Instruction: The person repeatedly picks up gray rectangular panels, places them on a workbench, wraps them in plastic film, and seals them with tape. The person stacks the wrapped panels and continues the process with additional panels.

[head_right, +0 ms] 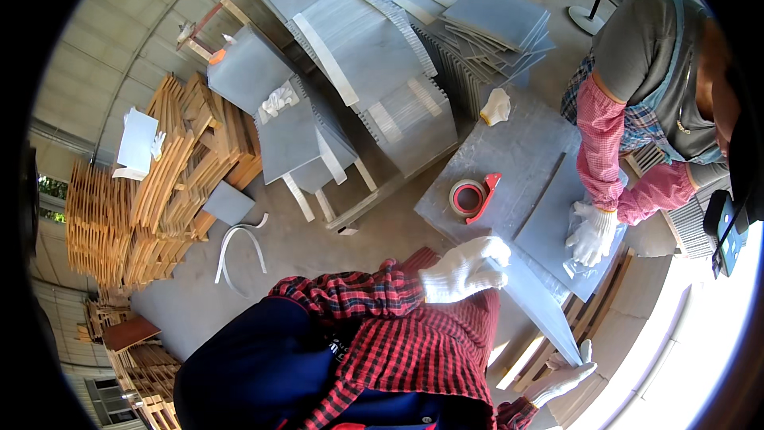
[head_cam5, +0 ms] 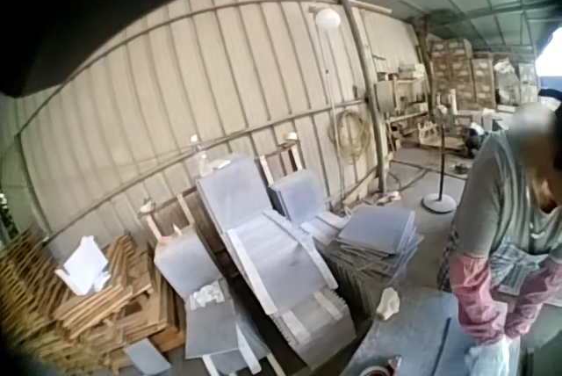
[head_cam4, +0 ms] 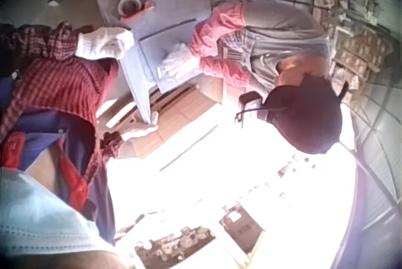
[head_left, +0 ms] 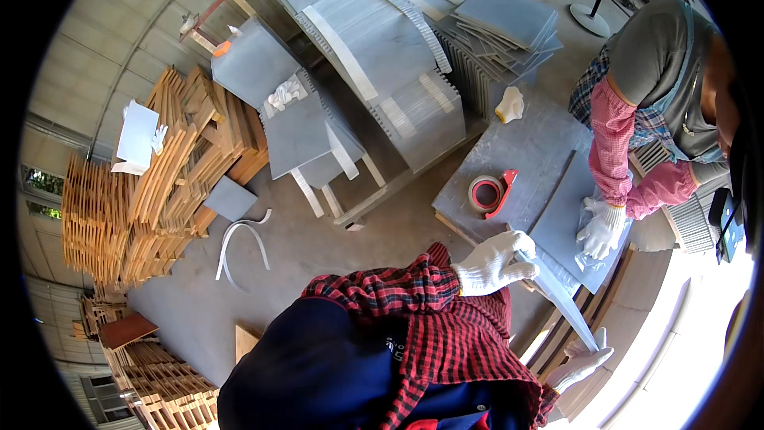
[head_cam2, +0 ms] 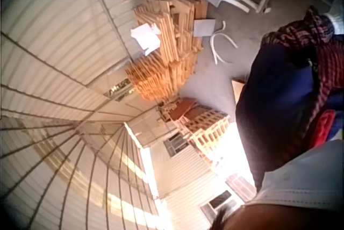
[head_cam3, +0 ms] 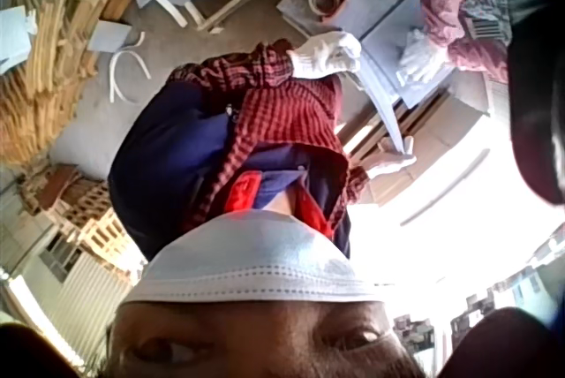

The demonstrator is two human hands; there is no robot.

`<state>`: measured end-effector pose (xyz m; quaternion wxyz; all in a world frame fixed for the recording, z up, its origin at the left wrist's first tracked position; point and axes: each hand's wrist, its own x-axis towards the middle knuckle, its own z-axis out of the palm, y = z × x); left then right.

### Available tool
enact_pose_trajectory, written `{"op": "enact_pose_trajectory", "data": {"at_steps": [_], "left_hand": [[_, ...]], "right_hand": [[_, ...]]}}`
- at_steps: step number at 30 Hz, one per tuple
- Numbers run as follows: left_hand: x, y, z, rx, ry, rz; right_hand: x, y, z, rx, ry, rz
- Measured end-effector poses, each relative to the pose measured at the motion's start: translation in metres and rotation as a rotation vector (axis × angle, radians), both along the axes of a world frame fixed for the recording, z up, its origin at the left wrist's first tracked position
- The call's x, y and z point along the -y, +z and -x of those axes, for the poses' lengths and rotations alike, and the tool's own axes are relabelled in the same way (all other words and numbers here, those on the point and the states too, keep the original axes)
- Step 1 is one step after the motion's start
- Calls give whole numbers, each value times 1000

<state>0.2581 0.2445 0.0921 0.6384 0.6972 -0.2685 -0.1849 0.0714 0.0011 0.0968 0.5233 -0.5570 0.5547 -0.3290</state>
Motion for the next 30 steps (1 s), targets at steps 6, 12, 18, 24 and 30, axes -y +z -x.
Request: {"op": "enact_pose_trajectory", "data": {"at_steps": [6,12,18,24,30], "left_hand": [[-4,1,-3,68,6,-33],[4,2,-10,9,-47,-57],[7,6,-13,-98,35,12],[20,-8,-24,-48,-9,-93],[27,0,-38,-143,-36,-40]], "right_hand": [[10,-13,9,37,48,-16],[18,-12,12,91,7,-53],[16,-4,-5,91,91,-40],[27,16,4,101,224,-155],[53,-24,21,-134,480,-69]]}}
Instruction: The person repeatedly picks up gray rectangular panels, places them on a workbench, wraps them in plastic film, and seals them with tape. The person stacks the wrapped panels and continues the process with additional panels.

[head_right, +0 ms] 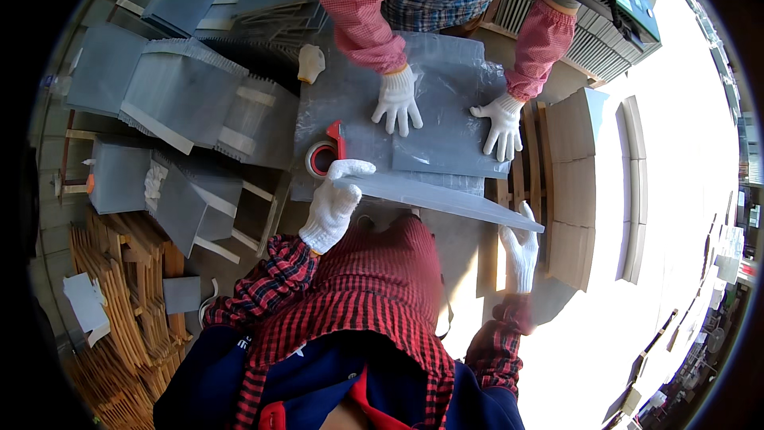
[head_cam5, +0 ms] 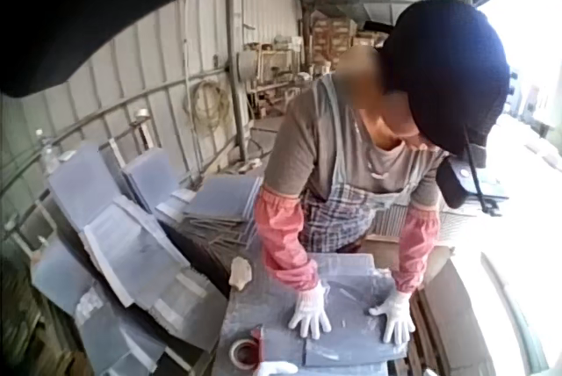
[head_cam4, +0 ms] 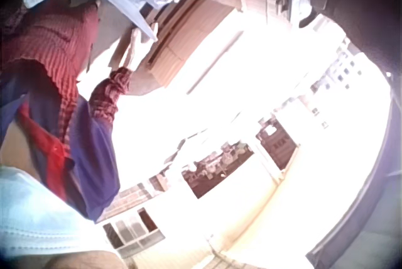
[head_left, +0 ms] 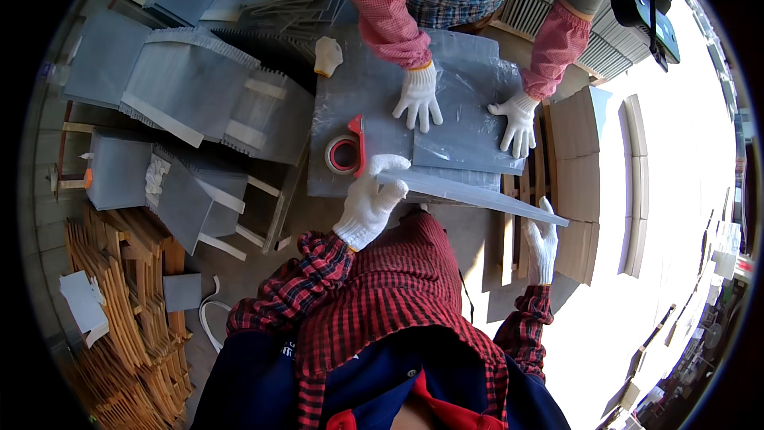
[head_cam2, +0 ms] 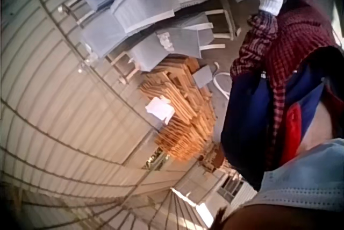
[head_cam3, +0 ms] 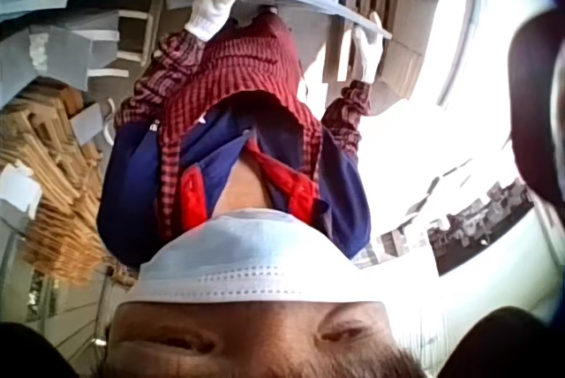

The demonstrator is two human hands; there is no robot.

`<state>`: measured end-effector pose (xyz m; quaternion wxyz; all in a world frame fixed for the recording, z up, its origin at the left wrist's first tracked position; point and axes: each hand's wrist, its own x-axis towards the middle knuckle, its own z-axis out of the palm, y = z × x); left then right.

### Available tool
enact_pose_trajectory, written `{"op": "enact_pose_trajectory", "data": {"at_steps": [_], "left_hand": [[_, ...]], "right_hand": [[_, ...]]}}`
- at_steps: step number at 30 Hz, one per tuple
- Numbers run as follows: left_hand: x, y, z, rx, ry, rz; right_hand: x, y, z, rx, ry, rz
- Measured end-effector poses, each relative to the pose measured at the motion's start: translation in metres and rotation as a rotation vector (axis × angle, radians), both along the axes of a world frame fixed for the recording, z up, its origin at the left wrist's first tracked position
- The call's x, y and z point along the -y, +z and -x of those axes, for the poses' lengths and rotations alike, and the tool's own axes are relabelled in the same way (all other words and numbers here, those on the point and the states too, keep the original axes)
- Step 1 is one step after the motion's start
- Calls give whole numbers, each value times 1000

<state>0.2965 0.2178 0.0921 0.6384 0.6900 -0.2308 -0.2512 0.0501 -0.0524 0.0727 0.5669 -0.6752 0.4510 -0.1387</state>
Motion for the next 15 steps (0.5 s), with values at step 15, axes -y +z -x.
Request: {"op": "enact_pose_trajectory", "data": {"at_steps": [15], "left_hand": [[66,-88,-29,43,199,-541]], "right_hand": [[44,-86,-82,0,-242,-212]]}}
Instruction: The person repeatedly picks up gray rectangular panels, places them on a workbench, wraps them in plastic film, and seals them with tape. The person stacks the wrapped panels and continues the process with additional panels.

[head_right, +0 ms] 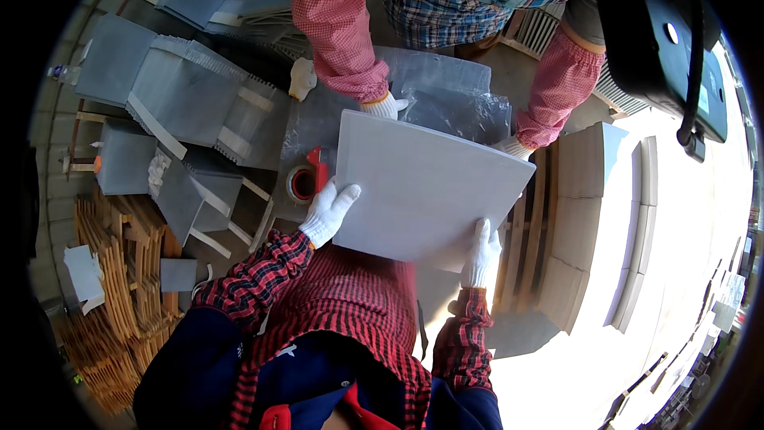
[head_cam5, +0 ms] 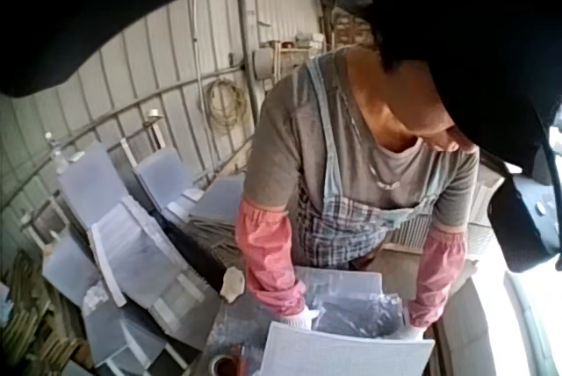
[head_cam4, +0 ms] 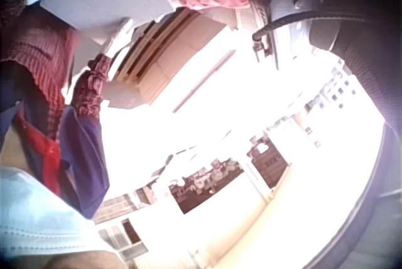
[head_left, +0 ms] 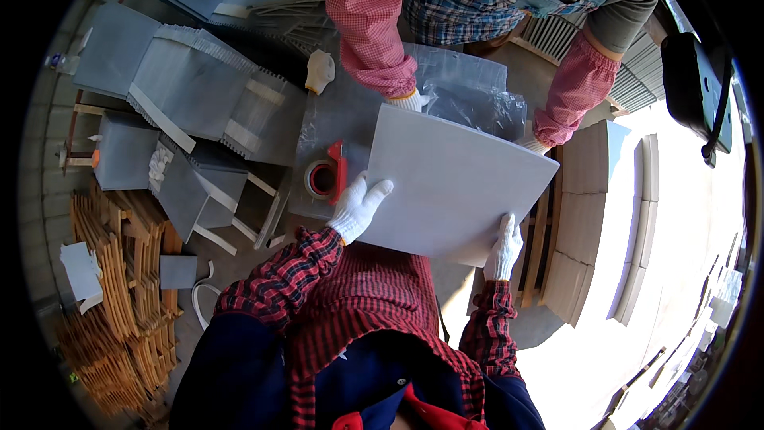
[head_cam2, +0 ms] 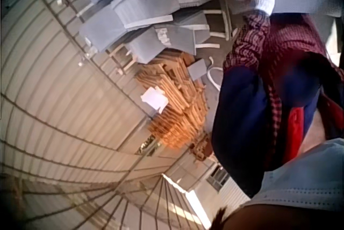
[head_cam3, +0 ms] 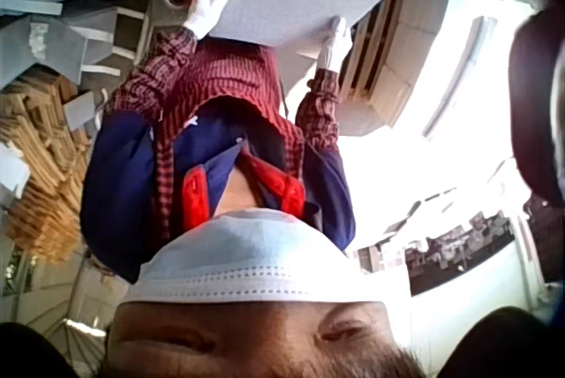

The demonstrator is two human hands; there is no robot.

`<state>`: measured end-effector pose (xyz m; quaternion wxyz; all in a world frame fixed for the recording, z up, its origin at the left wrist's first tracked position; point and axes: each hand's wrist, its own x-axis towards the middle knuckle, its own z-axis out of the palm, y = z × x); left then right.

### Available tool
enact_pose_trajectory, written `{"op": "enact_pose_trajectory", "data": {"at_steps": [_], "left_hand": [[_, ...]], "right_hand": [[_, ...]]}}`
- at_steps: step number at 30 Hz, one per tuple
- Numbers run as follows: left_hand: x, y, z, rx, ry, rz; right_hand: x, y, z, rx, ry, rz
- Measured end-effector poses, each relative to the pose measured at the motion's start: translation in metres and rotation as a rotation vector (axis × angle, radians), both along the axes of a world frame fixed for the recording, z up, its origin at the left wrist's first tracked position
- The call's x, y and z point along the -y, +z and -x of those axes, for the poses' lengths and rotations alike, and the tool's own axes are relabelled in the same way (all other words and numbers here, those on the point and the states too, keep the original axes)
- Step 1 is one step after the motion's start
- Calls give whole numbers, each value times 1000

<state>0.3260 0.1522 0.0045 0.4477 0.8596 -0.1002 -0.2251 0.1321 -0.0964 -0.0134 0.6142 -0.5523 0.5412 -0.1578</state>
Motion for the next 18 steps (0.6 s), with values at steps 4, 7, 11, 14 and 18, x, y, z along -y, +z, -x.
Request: {"op": "enact_pose_trajectory", "data": {"at_steps": [4,7,11,14,18], "left_hand": [[19,21,14,-331,47,84],[34,18,20,-404,85,103],[54,5,11,-461,106,118],[67,-2,-2,-398,137,59],[87,-18,-23,-456,54,-27]], "right_hand": [[22,25,12,-128,122,-13],[39,25,14,-234,141,-11],[73,6,13,-237,266,-42],[86,-2,-5,-237,253,-97],[102,-19,-22,-201,257,-110]]}}
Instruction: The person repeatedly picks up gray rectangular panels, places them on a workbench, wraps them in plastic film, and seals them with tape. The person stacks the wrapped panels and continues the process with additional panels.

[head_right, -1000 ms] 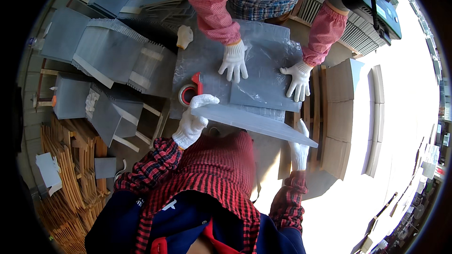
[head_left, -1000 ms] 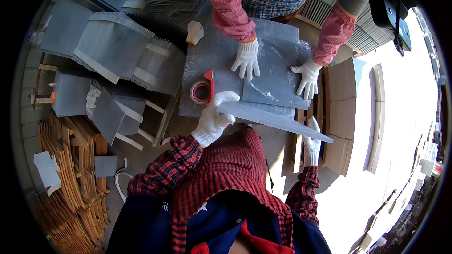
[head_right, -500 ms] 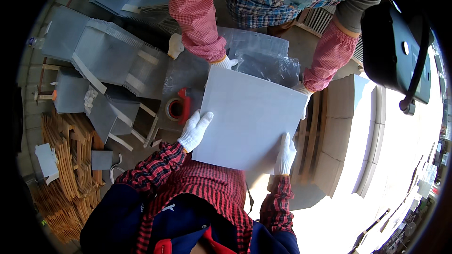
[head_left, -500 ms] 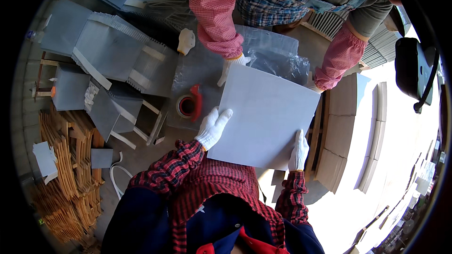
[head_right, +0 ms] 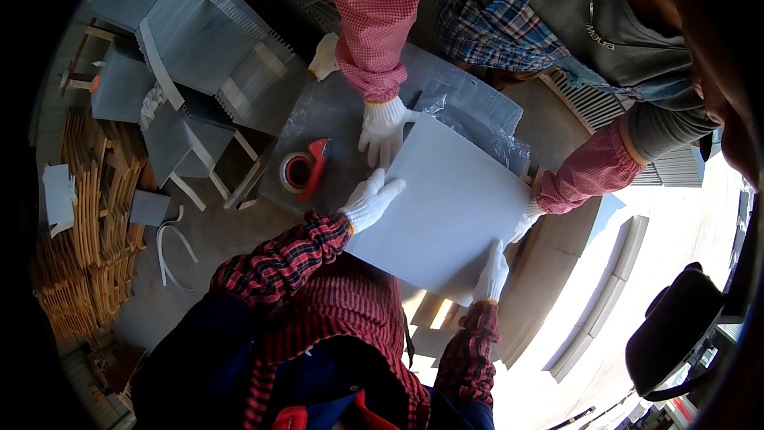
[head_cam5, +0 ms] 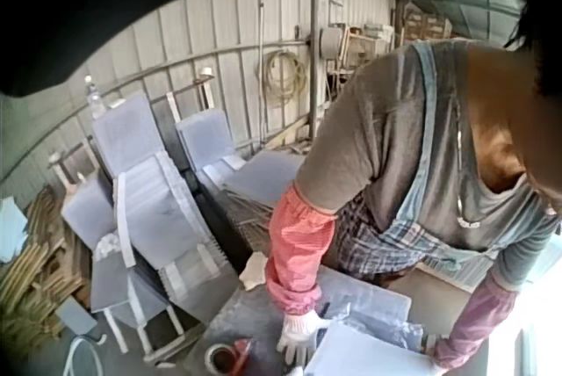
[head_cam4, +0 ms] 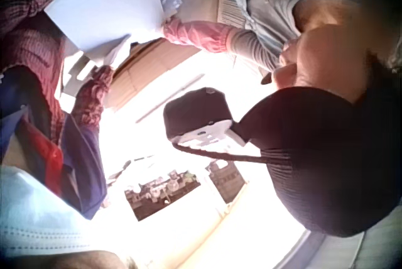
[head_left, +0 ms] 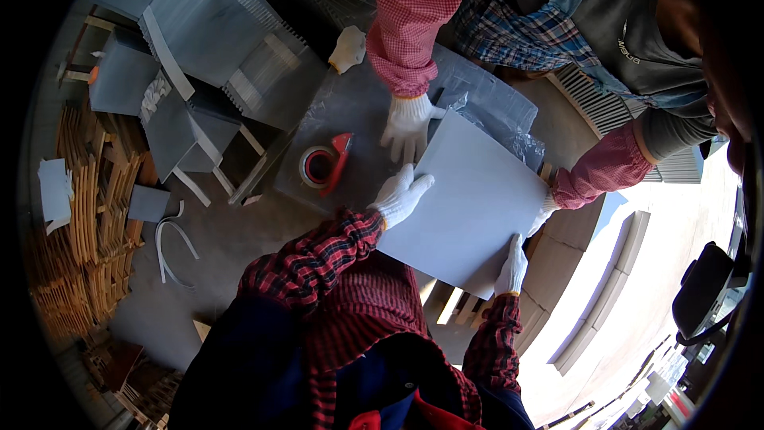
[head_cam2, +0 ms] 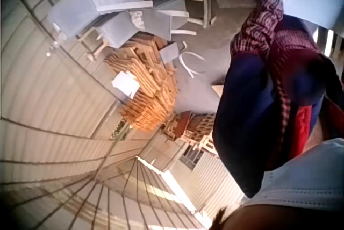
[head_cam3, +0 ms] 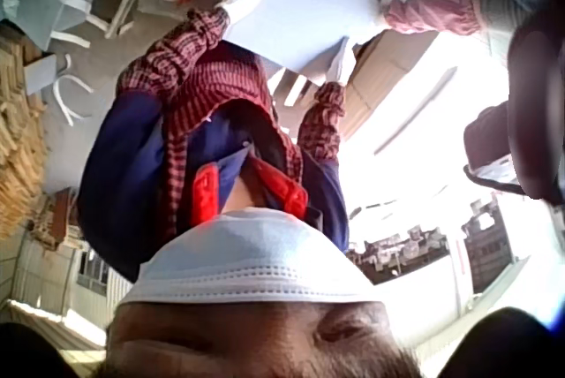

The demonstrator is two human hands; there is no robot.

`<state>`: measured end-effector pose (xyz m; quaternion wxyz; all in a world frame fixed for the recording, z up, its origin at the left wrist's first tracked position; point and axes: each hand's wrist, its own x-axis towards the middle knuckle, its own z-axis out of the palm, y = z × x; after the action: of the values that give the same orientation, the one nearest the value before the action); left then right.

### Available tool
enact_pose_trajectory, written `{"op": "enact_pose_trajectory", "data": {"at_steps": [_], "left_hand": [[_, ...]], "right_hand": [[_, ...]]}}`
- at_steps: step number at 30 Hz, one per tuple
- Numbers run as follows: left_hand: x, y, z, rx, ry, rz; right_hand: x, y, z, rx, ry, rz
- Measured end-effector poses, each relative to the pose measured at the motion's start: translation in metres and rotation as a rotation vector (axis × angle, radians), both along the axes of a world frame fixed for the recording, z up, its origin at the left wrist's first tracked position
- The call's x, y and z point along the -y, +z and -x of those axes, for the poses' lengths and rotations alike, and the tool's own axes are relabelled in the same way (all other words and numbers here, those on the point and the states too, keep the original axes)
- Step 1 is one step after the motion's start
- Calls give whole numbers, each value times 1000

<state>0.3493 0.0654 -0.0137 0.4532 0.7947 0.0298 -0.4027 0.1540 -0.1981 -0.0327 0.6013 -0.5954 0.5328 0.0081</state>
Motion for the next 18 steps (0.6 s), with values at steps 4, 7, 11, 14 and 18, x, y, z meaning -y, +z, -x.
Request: {"op": "enact_pose_trajectory", "data": {"at_steps": [4,7,11,14,18], "left_hand": [[19,-22,-13,35,7,-11],[28,-39,-21,64,17,-42],[40,-51,-33,59,47,-87],[46,-64,-31,131,92,-112],[48,-66,-36,53,133,-135]], "right_hand": [[17,-14,-13,21,9,30],[32,-26,-28,-5,69,76],[41,-46,-45,-1,29,129],[49,-59,-52,-33,34,116],[53,-71,-58,-40,7,144]]}}
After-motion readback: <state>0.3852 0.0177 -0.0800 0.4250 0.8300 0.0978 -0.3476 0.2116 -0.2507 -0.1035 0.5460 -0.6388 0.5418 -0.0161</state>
